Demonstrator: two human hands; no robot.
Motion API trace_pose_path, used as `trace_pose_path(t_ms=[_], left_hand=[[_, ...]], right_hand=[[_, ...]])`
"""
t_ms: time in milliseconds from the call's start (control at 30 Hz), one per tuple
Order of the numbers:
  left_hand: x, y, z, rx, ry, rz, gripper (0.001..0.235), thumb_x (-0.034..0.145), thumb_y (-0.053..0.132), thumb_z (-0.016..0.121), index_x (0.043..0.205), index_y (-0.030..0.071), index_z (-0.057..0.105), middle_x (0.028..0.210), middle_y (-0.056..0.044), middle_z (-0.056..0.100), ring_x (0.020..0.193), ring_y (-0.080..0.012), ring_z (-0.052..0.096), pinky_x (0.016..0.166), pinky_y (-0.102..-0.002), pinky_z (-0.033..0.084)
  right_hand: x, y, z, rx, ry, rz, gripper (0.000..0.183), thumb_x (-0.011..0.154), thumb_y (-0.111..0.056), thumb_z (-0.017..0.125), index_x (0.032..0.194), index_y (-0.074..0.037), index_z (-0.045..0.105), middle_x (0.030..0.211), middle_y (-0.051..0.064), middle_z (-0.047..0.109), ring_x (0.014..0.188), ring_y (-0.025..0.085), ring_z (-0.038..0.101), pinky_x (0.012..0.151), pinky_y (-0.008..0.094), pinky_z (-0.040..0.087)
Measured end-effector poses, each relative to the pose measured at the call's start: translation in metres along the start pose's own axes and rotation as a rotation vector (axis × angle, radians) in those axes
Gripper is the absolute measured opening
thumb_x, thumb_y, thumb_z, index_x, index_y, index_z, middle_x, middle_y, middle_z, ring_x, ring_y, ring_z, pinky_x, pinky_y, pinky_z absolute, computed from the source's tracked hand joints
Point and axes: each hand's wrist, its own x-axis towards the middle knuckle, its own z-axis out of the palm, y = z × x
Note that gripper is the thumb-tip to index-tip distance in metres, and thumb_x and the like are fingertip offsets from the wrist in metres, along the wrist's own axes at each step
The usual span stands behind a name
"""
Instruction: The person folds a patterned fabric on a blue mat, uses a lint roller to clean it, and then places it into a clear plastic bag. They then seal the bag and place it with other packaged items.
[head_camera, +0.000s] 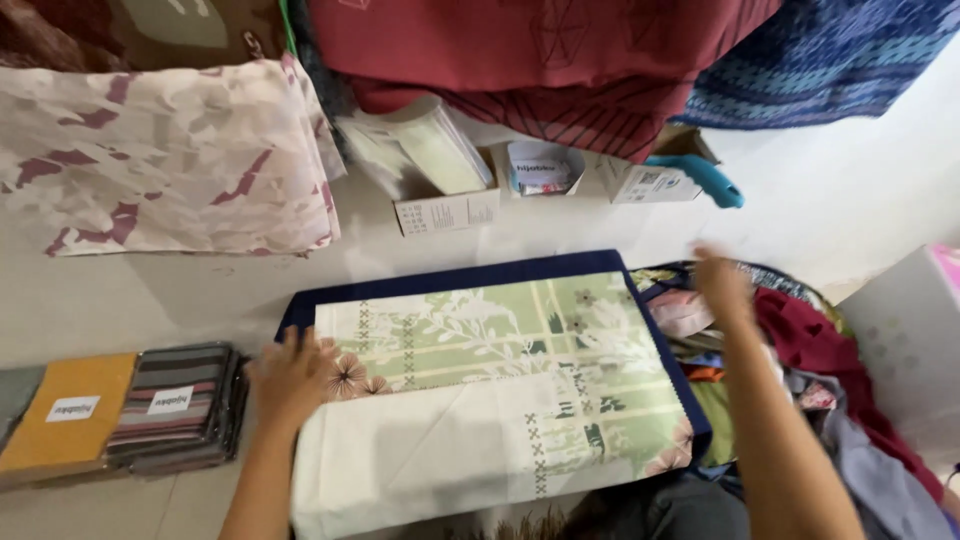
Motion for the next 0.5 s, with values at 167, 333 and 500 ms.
trace_pose_path(t_ms=[167,333,500], left_hand=[[-0.039,-0.012,-0.058,-0.568,0.0,-0.341,0.064,0.103,0.054,0.032,0.153,0.016,0.042,0.163,-0.007,0.037,0.149,-0.0478,0.028,0.115,-0.075,0.016],[-0.07,-0.009,-0.028,-0.46,0.511,-0.073,0.042,0.104,0.024,0.054,0.14,0.004,0.061,0.141,-0.018,0.063,0.113,-0.0467,0.06,0.091,-0.061,0.045],[-0.085,0.018,-0.073,-0.509,0.215,-0.051,0.05,0.096,0.035,0.058,0.146,0.032,0.055,0.155,0.004,0.051,0.144,-0.0429,0.04,0.117,-0.072,0.015]], right_hand=[[-0.071,-0.057,-0.289,1.066,0.439,-0.015,0.025,0.117,-0.021,0.051,0.122,0.0,0.063,0.108,0.014,0.067,0.091,0.024,0.064,0.076,0.035,0.054],[-0.041,-0.098,-0.292,0.313,0.174,-0.176,0.06,0.108,-0.059,0.055,0.139,-0.009,0.067,0.114,0.027,0.07,0.104,0.047,0.064,0.083,0.056,0.051],[-0.029,-0.084,-0.253,0.35,0.411,-0.249,0.025,0.104,-0.012,0.064,0.125,0.003,0.063,0.1,0.032,0.07,0.082,0.056,0.063,0.066,0.06,0.049]])
